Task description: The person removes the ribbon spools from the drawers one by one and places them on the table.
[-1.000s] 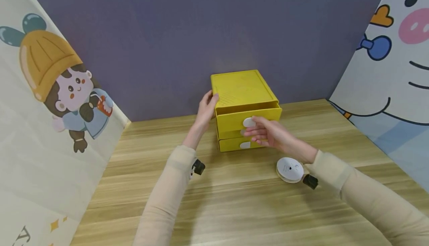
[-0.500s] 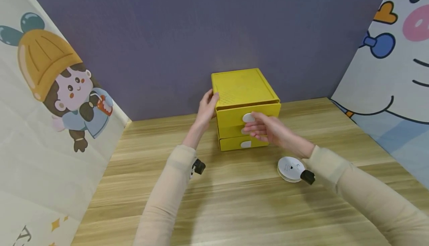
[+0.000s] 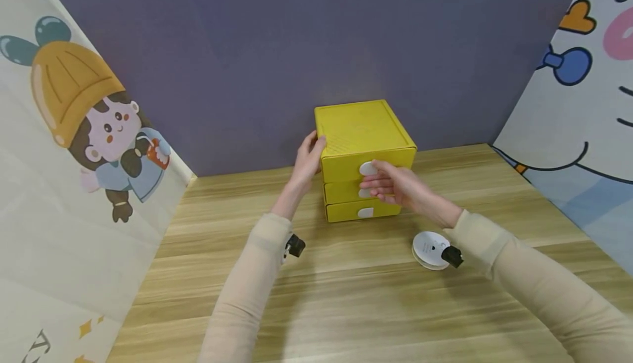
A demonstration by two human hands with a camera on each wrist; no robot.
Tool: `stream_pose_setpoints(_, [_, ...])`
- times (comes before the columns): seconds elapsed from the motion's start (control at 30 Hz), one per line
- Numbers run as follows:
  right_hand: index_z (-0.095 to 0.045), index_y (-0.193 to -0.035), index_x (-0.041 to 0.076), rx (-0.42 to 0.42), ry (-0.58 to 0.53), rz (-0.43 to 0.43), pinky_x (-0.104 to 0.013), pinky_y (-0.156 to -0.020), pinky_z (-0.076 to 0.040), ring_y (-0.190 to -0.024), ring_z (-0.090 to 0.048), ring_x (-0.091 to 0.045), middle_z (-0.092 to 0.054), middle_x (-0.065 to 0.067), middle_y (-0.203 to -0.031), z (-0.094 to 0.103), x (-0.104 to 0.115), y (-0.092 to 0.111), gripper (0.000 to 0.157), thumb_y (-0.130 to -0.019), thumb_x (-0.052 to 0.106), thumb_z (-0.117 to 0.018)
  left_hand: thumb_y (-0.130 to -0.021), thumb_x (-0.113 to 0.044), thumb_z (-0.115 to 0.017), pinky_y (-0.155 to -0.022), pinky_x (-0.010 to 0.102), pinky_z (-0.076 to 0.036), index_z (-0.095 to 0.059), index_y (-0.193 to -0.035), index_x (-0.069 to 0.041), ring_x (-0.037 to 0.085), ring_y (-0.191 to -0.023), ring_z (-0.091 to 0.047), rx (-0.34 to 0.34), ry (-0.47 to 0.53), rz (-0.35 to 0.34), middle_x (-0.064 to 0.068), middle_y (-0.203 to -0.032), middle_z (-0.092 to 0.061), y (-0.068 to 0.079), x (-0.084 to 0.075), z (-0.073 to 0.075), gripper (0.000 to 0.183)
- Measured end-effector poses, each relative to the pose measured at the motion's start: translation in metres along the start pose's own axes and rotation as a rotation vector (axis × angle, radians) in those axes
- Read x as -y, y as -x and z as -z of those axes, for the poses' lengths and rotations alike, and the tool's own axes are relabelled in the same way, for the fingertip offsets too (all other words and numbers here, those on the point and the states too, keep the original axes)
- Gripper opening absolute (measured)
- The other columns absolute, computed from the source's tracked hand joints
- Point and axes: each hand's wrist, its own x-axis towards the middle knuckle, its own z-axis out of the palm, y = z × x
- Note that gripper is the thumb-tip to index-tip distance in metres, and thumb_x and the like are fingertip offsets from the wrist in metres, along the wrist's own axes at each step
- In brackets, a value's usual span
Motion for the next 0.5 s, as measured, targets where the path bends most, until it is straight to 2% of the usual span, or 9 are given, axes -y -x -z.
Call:
stream_pose_setpoints(0.13, [-0.066,-0.110,0.009,-0.034,0.005,-0.016,-0.015,-0.065,-0.053,-0.070,-0.067,-0.004,-0.078,0.006,-0.092,-0.001,0.003,0.001,0.046,-0.099,0.051,-0.052,-0.103,-0.046,-0.047,-0.111,0.054,-0.040,-0.023,-0.159,-0.021,0.025,-0.147,-0.034,0.006,0.005,-0.001,0.003,-0.163,-0.029,0.001,-0.003,-0.001,0.066])
stream_pose_setpoints(0.3, [-0.069,-0.106,0.010,-0.045,0.008,-0.019,-0.016,-0.065,-0.054,-0.070,-0.068,-0.004,-0.078,0.005,-0.092,0.002,0.002,-0.003,0.047,-0.096,0.054,-0.056,-0.103,-0.047,-0.047,-0.112,0.055,-0.038,-0.022,-0.159,-0.020,0.026,-0.148,-0.032,0.008,0.004,-0.010,0.003,-0.163,-0.028,0.002,-0.005,-0.002,0.067])
stream_pose_setpoints(0.5, [-0.061,-0.118,-0.001,-0.021,0.030,0.014,-0.016,-0.069,-0.055,-0.072,-0.068,-0.003,-0.077,0.005,-0.092,-0.007,0.001,0.009,0.054,-0.102,0.050,-0.049,-0.102,-0.048,-0.047,-0.112,0.054,-0.038,-0.022,-0.159,-0.020,0.025,-0.148,-0.031,0.006,0.006,0.002,0.003,-0.164,-0.027,0.002,0.000,0.000,0.068])
